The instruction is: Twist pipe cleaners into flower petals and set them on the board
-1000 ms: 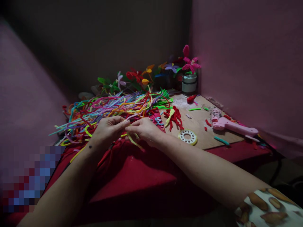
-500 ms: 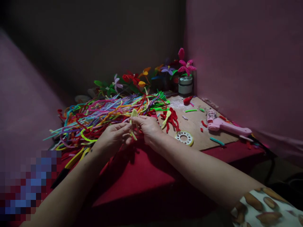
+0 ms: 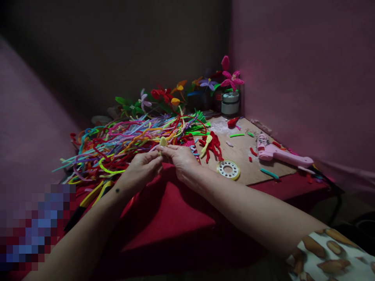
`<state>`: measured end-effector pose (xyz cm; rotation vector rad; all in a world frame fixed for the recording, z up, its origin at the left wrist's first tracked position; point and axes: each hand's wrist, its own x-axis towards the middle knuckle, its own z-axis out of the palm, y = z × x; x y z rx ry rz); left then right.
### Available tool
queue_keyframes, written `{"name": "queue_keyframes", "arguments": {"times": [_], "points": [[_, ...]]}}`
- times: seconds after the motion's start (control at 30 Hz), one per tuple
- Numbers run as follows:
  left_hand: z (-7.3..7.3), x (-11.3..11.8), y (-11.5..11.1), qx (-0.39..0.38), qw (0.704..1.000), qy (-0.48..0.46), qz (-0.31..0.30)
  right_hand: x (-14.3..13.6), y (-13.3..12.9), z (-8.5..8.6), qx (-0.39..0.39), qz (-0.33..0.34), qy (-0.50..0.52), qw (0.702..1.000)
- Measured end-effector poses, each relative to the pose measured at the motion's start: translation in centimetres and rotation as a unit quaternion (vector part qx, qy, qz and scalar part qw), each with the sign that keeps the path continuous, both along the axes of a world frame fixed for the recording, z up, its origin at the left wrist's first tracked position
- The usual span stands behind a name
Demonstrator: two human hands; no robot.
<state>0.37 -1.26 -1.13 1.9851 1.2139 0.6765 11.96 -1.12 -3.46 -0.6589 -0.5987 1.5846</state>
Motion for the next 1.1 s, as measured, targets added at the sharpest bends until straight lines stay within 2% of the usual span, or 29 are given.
{"name": "queue_keyframes", "arguments": {"times": [0.13,0.23,0.3,0.37,0.43,0.5,0.57,0.67,0.77,0.83,0.87,0.9,0.97,1.03,1.1], "points": [[-0.7,0.2,-0.1,0.112,0.992,0.050,0.006,0.3,0.1,0.3,-0.036,-0.008,0.015,0.999],[-0.5,0.0,-0.4,0.110,0.991,0.071,-0.017,0.7,0.3,0.5,-0.088,-0.024,0.019,0.996],[0.2,-0.4,-0.5,0.038,0.995,0.071,-0.054,0.9,0.3,0.6,-0.107,-0.022,0.011,0.994],[0.8,-0.7,-0.5,-0.080,0.993,0.053,-0.075,0.8,0.2,0.7,-0.097,-0.014,0.009,0.995],[1.1,-0.8,-0.3,-0.206,0.976,-0.010,-0.071,0.7,0.1,0.8,-0.072,-0.014,0.017,0.997],[0.8,-0.6,-0.2,-0.298,0.948,-0.092,-0.060,0.6,0.0,1.0,-0.065,-0.023,0.021,0.997],[0.6,-0.4,-0.3,-0.336,0.930,-0.137,-0.059,0.7,-0.1,1.3,-0.075,-0.033,0.013,0.997],[1.0,-0.4,-0.7,-0.317,0.941,-0.096,-0.071,1.1,0.0,1.7,-0.087,-0.052,0.004,0.995],[1.7,-1.3,-0.6,-0.234,0.968,0.006,-0.086,1.5,0.2,1.9,-0.090,-0.070,0.029,0.993],[1.7,-1.9,-0.3,-0.066,0.997,0.026,-0.036,1.5,0.4,1.9,-0.096,-0.066,0.053,0.992],[1.5,-2.1,0.0,0.038,0.999,0.021,-0.013,1.5,0.4,1.8,-0.100,-0.061,0.060,0.991],[1.1,-2.2,0.2,0.138,0.990,0.016,-0.004,1.4,0.5,1.7,-0.102,-0.054,0.066,0.991],[0.2,-2.1,0.5,0.290,0.956,0.028,-0.042,1.2,0.5,1.4,-0.099,-0.034,0.076,0.992],[-0.6,-1.8,0.6,0.384,0.917,0.052,-0.097,1.0,0.5,1.2,-0.091,-0.011,0.087,0.992],[-0.8,-1.5,0.5,0.430,0.893,0.059,-0.120,0.9,0.4,1.0,-0.091,0.007,0.088,0.992]]}}
